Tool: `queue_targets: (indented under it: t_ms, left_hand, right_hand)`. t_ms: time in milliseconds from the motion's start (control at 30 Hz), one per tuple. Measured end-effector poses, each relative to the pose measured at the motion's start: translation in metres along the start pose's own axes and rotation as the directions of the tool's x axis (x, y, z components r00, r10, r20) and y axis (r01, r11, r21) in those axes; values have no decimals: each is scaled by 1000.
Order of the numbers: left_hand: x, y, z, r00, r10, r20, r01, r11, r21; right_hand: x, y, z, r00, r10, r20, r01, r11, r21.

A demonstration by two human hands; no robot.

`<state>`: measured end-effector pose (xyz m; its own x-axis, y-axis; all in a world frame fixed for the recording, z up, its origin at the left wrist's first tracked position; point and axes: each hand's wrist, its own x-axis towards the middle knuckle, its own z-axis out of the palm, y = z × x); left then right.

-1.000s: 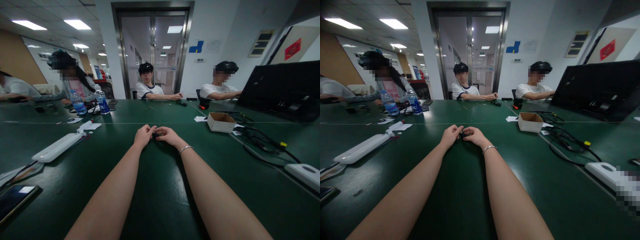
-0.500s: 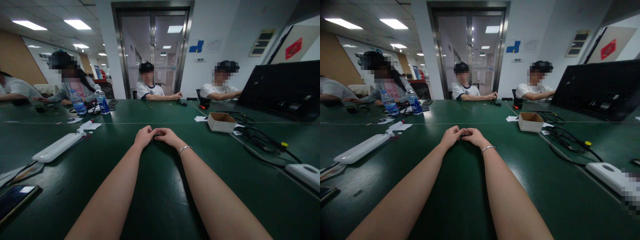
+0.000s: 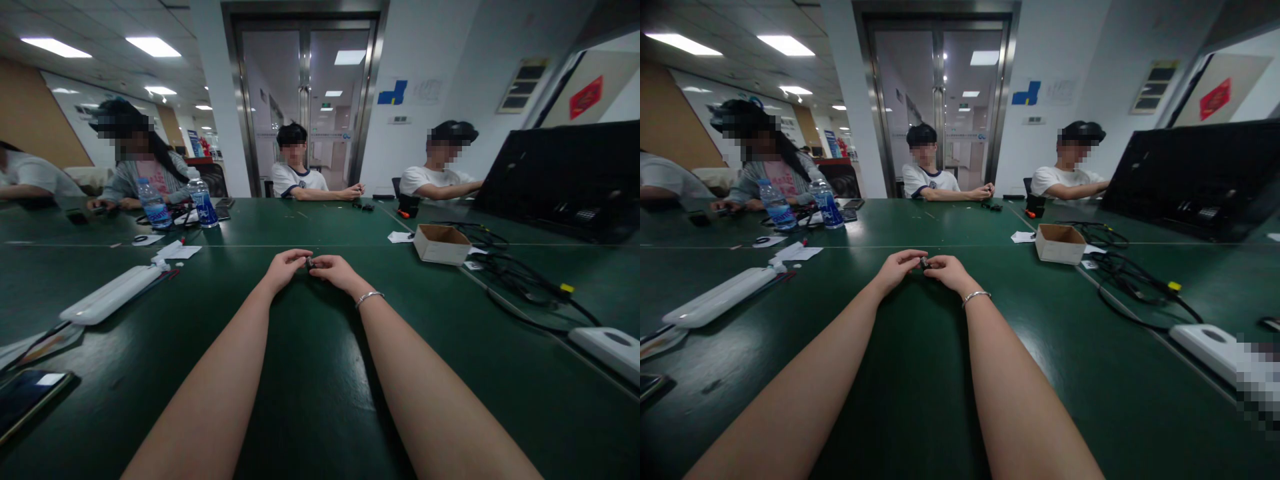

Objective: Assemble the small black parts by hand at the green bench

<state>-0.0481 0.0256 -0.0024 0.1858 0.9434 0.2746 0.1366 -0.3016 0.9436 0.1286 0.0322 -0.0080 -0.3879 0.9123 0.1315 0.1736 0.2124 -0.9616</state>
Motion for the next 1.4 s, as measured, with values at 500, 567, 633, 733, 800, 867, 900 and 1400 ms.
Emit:
queue_targets:
  t_ms: [500,567,633,733,800,867,900,1400]
  left_hand:
    - [4,-15,4,997,-39,-66,48,991,128]
    - [4,-17,3,998,-29,-62,39,983,178]
    - [3,-18,4,998,-17,-64,31,973,228]
    - [2,-15,4,997,-9,-72,30,955,295]
    - [1,-12,4,997,-9,-81,36,939,343]
    - [0,-9,4,996,-14,-87,47,919,390]
    - [0,-8,4,996,-20,-85,54,909,413]
    - [0,-4,3,990,-71,-124,126,845,520]
  right_hand:
    - [3,4,-1,996,-18,-89,6,991,-131]
    - [3,5,0,995,-24,-92,12,991,-131]
    - [3,4,0,995,-29,-97,16,991,-131]
    - [2,2,2,995,-23,-93,11,991,-134]
    - [2,0,2,996,-23,-86,11,991,-134]
    - [2,0,3,996,-26,-86,13,990,-143]
    - [2,0,3,996,-31,-89,17,988,-153]
    - [4,3,1,992,-89,-87,56,946,-320]
